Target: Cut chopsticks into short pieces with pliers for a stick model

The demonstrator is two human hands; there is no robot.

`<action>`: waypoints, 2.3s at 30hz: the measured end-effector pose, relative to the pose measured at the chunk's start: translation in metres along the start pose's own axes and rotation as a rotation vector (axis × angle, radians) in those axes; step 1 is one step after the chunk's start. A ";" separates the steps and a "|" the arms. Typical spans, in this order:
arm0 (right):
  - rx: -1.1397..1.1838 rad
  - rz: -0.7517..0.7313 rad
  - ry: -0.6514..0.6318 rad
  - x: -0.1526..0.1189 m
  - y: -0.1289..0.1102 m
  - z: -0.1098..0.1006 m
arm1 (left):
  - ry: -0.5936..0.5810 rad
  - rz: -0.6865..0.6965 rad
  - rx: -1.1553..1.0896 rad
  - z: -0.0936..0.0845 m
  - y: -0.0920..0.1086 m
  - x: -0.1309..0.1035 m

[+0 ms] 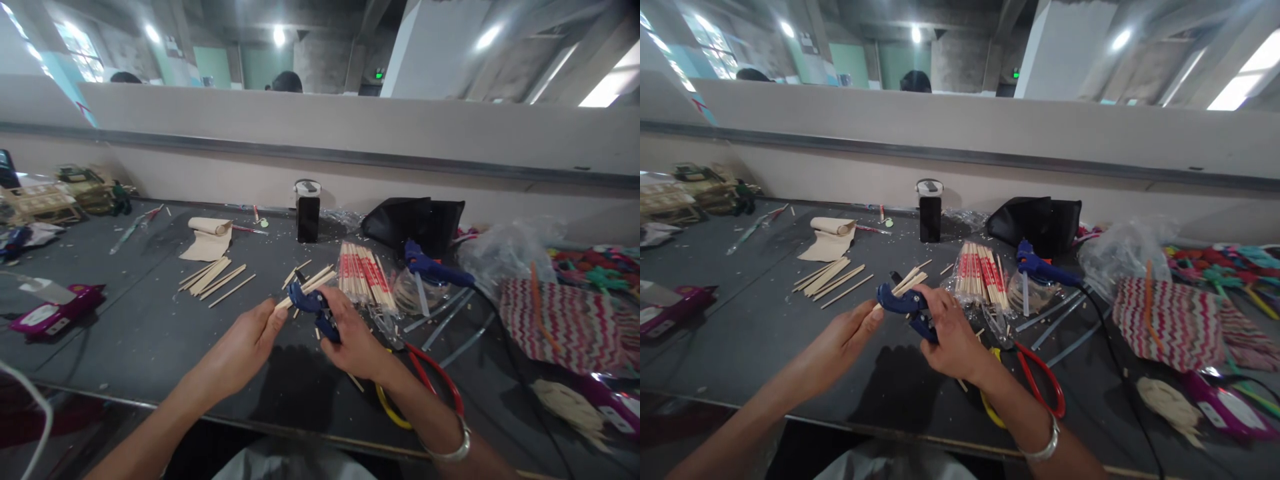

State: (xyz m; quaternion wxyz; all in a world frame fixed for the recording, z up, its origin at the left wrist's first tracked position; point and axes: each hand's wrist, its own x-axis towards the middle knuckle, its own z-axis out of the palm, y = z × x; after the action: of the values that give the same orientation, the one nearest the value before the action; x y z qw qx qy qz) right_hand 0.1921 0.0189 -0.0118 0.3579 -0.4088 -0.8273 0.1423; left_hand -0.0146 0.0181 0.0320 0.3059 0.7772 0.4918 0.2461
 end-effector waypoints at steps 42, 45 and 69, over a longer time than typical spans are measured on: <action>0.045 0.300 0.174 0.014 0.034 0.018 | 0.094 -0.007 0.778 0.012 0.011 0.055; 0.102 0.405 0.210 0.017 0.037 0.011 | 0.102 0.007 0.782 0.010 0.029 0.069; -0.040 0.478 -0.128 0.055 0.054 0.017 | -0.005 -0.189 0.722 0.013 -0.021 0.092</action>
State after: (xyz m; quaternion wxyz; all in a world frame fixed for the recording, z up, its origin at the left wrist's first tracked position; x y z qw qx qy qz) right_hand 0.1886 0.0961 -0.0264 0.2526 -0.5900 -0.7309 0.2321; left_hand 0.0176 0.1065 0.0159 0.0348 0.7868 0.6157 0.0256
